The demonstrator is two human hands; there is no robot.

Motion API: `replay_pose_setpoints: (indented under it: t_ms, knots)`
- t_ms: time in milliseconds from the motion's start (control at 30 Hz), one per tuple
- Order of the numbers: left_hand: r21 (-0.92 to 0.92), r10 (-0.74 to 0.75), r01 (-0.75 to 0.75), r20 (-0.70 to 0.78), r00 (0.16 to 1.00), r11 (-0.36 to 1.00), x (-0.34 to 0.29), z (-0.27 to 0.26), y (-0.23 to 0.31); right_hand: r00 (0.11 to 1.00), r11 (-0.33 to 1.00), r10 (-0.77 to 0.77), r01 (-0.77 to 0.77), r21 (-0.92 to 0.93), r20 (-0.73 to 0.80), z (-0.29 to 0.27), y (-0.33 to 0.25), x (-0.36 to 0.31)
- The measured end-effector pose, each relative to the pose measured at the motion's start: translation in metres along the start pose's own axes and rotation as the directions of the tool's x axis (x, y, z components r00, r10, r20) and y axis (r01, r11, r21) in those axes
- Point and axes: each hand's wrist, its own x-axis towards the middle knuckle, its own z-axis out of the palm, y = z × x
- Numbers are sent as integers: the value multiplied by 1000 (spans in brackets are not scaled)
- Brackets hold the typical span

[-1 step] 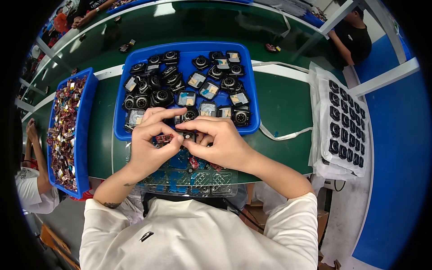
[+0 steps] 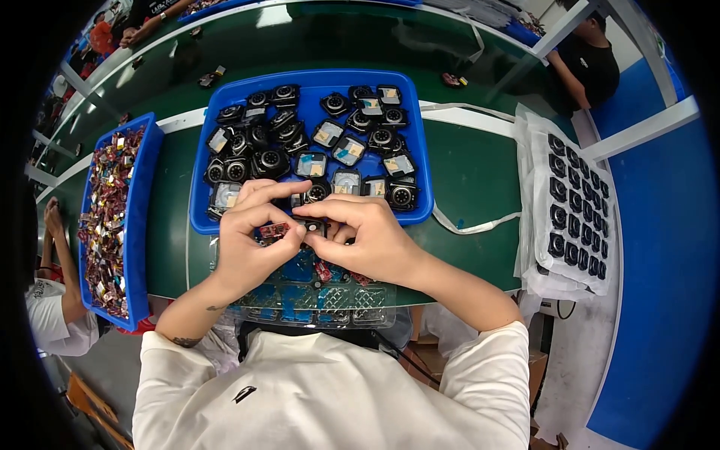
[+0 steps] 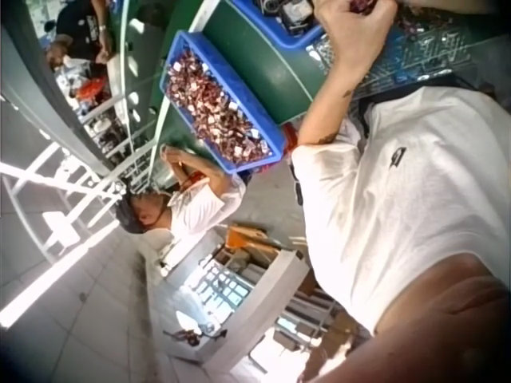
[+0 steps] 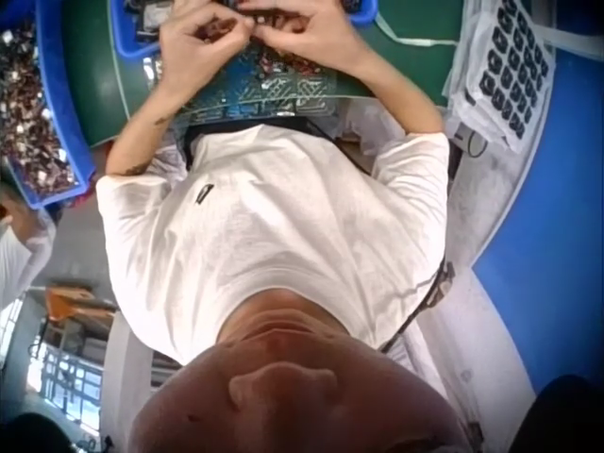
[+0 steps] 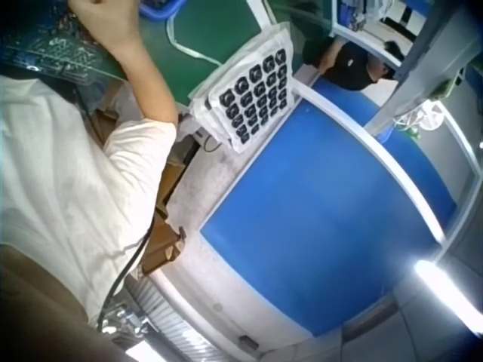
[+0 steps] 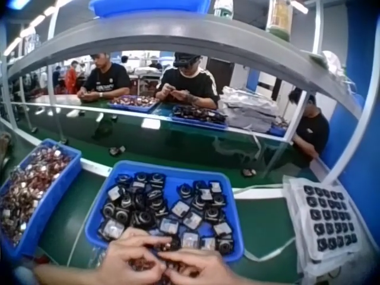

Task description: Assembling small electronic components by hand at a factory workstation.

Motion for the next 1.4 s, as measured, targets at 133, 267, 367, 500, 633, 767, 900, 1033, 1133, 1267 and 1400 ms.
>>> replay_pose_setpoints:
  t_ms: [133, 267, 367, 500, 633, 767, 900, 1033, 1133, 1267, 1400]
  knots:
    - [15, -20, 20, -5, 1000, 1000, -1, 0, -1, 997, 996, -72, 70, -51, -33, 1, 0, 0]
    - [10, -23, 23, -12, 1000, 1000, -1, 0, -1, 995, 994, -88, 84, -73, -47, 3, -3, -1]
    - [36, -35, 35, -15, 999, 999, -1, 1, 1, 994, 989, -99, 93, -119, -47, 2, -4, -1]
    - [72, -44, 46, -25, 999, 996, -1, 1, 2, 988, 985, -133, 124, -119, -75, 1, 1, 0]
    - [74, -40, 41, -13, 999, 996, -1, 0, 4, 988, 995, -103, 101, -27, -114, 4, 5, -1]
    - [73, 24, -19, -64, 998, 997, 0, -1, 5, 985, 999, 2, 5, 41, -173, 4, 2, -3]
    - [7, -30, 31, -90, 995, 999, 0, -4, 3, 962, 997, -26, 43, 57, -273, 3, 6, -3]
    - [-128, -199, 205, 60, 978, 970, -1, -7, 5, 945, 998, -46, 61, 35, -324, 4, 7, -2]
    - [-176, -288, 308, 130, 949, 935, -3, -9, 4, 930, 996, -90, 76, -54, -355, 7, 5, -1]
    - [-231, -330, 351, 128, 935, 907, -3, -5, 9, 881, 969, -237, 181, -169, -410, 12, 7, -1]
    - [-274, -366, 374, 82, 927, 886, -5, 0, 3, 855, 952, -305, 262, -158, -420, 15, 4, -1]
